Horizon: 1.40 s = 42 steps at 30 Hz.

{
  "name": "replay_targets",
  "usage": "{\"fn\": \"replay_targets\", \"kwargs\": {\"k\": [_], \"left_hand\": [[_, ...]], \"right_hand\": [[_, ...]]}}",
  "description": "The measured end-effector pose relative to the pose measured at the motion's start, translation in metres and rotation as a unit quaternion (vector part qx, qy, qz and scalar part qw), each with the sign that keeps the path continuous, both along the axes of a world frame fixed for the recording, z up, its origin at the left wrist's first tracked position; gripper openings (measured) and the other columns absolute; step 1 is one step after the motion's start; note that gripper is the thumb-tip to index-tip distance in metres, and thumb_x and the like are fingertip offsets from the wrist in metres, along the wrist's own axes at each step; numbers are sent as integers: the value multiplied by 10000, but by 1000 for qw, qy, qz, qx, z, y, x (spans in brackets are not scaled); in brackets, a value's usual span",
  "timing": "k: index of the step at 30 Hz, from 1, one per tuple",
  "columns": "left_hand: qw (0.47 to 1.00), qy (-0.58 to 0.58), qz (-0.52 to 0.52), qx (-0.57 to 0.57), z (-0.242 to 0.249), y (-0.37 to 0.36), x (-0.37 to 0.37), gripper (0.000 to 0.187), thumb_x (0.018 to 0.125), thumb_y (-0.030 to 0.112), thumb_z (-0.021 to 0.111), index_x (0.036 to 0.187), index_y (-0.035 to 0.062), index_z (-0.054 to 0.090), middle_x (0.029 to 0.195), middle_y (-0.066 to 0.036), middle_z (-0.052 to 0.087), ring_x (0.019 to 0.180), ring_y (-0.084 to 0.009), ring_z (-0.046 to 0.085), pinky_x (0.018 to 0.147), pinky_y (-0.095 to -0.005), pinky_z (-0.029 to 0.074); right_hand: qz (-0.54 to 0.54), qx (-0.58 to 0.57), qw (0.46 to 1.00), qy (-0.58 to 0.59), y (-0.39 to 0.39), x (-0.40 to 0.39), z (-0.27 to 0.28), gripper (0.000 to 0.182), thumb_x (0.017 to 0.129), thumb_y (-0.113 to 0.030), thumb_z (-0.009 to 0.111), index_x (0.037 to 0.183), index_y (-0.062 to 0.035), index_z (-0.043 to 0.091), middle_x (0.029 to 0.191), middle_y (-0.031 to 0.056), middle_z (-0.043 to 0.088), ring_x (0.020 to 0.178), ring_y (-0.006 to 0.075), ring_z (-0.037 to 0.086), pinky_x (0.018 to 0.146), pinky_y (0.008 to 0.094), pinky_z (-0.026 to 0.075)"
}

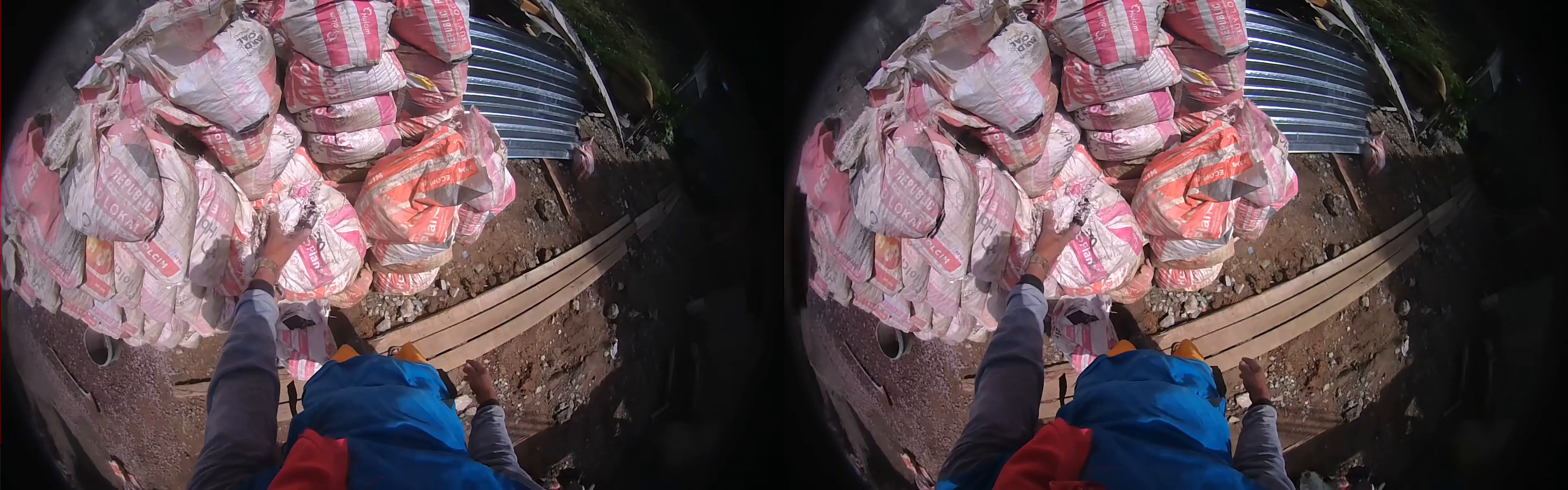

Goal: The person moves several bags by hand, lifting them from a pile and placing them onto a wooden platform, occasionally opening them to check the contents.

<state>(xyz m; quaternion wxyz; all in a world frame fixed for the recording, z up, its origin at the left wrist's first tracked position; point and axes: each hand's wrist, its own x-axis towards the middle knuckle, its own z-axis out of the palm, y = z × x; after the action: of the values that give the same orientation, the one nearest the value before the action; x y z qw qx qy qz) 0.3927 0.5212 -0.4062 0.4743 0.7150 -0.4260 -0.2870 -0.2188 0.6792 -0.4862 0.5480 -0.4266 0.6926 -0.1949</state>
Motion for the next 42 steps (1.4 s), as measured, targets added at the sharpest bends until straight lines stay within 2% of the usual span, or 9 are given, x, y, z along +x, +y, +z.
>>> {"fn": "replay_targets", "kwargs": {"k": [1, 2, 5, 9, 12, 24, 27, 31, 42], "left_hand": [[964, -232, -66, 115, 8, 3, -14, 1086, 705, 483, 765, 1431, -39, 149, 1451, -280, 254, 1356, -389, 259, 1117, -415, 234], [939, -263, -81, 207, 9, 0, -26, 1272, 581, 629, 769, 1447, -38, 119, 1487, -269, 164, 1386, -406, 155, 1136, -470, 136], [916, -353, 8, 191, 4, -5, -57, 1228, 601, 725, 684, 1429, -35, 189, 1447, -250, 246, 1371, -412, 179, 1115, -507, 139], [914, -342, 95, 196, -6, -26, -68, 1141, 645, 716, 652, 1412, -27, 248, 1423, -203, 297, 1337, -381, 248, 1092, -504, 177], [882, -384, 150, 230, -12, -39, -63, 962, 742, 644, 611, 1388, -6, 317, 1373, -139, 373, 1247, -318, 348, 1052, -490, 235], [908, -317, 128, 244, -10, -47, -58, 863, 740, 566, 665, 1346, 30, 366, 1287, -144, 411, 1246, -323, 356, 1032, -478, 288], [921, -293, 97, 236, -7, -36, -47, 885, 734, 532, 685, 1381, 40, 335, 1344, -174, 412, 1297, -346, 331, 1069, -484, 255], [951, -224, 43, 209, 23, -15, -58, 951, 774, 474, 657, 1476, 66, 160, 1502, -200, 252, 1391, -346, 230, 1118, -465, 227], [967, -204, 145, 46, 72, 99, -104, 712, 822, 302, 631, 1425, 93, 317, 1196, -224, 568, 1107, -363, 546, 948, -432, 427]], "right_hand": [[-8, -4, 1000, 6, 0, 2, 7, 442, 890, -256, 553, 1216, 43, 550, 1041, 131, 624, 922, 202, 610, 761, 314, 506], [-16, -2, 1000, 15, 4, 4, 11, 438, 889, -251, 557, 1218, 38, 551, 1035, 126, 627, 917, 199, 611, 757, 314, 507], [-39, 17, 999, 28, 18, -2, 12, 416, 891, -241, 563, 1215, 21, 556, 1026, 101, 633, 904, 185, 610, 743, 310, 508], [103, -112, 985, 81, 48, -50, -46, 399, 879, -248, 583, 1185, 8, 572, 1037, 79, 630, 903, 168, 607, 736, 310, 496], [-94, 79, 992, 41, 43, -9, 33, 414, 890, -215, 591, 1249, -14, 548, 1046, 83, 636, 925, 173, 604, 735, 297, 492], [-117, 40, 992, 16, 56, -10, 31, 387, 889, -193, 583, 1209, 23, 563, 915, 78, 639, 761, 149, 603, 661, 288, 503], [110, -26, 993, 21, 65, -51, -42, 400, 865, -248, 613, 1162, 17, 569, 918, 120, 645, 797, 194, 637, 652, 301, 521], [119, 67, 990, 14, -6, -24, -38, 394, 869, -247, 605, 1156, 20, 570, 930, 121, 641, 820, 197, 637, 650, 303, 525], [336, 6, 942, -9, -186, 24, -27, 380, 877, -245, 584, 1141, 29, 572, 964, 122, 629, 883, 208, 635, 646, 307, 535]]}}
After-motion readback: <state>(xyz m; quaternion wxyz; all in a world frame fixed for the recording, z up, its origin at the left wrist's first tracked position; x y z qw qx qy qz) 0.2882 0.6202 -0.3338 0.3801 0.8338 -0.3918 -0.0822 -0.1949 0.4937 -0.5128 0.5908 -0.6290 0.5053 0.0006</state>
